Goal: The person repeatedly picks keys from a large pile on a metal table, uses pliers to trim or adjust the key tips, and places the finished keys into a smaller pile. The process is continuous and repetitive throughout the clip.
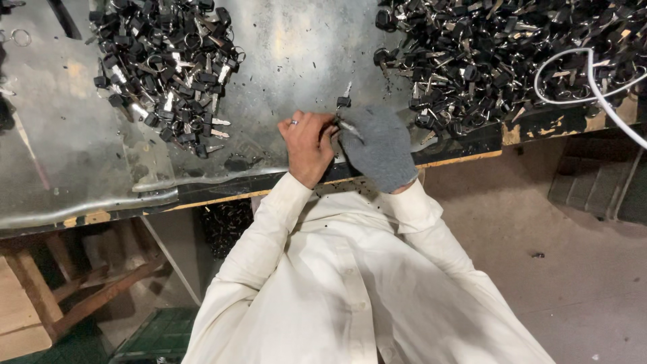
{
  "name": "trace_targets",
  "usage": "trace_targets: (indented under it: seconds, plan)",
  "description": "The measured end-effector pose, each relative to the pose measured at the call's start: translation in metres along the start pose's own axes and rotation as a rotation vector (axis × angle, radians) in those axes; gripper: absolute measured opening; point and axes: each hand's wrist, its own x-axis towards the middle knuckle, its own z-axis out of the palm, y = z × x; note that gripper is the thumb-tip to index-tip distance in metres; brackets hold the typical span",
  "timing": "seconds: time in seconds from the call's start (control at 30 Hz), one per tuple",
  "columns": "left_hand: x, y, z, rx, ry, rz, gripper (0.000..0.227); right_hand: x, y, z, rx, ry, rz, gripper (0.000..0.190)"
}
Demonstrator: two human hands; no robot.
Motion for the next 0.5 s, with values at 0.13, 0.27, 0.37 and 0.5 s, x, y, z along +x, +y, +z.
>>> trace_targets:
  seconds: [0.13,0.27,0.37,0.5]
  plan:
    - [-0.002,0.003,0.0,0.0,0.041,-0.009,0.025,-0.001,0.008,-0.006,0.219,-0.001,0.087,0.031]
    - [0.001,0.002,0.001,0.033,0.005,0.002,0.023,-0.003,0.008,-0.007,0.181,0.038,0.099,0.032]
    - [0.004,-0.001,-0.003,0.013,-0.039,0.012,0.022,0.0,0.002,-0.006,0.168,0.045,0.035,0.028]
    - [0.004,-0.003,-0.006,0.018,-0.084,0.088,0.024,0.007,-0.007,-0.002,-0.026,-0.072,0.023,0.021]
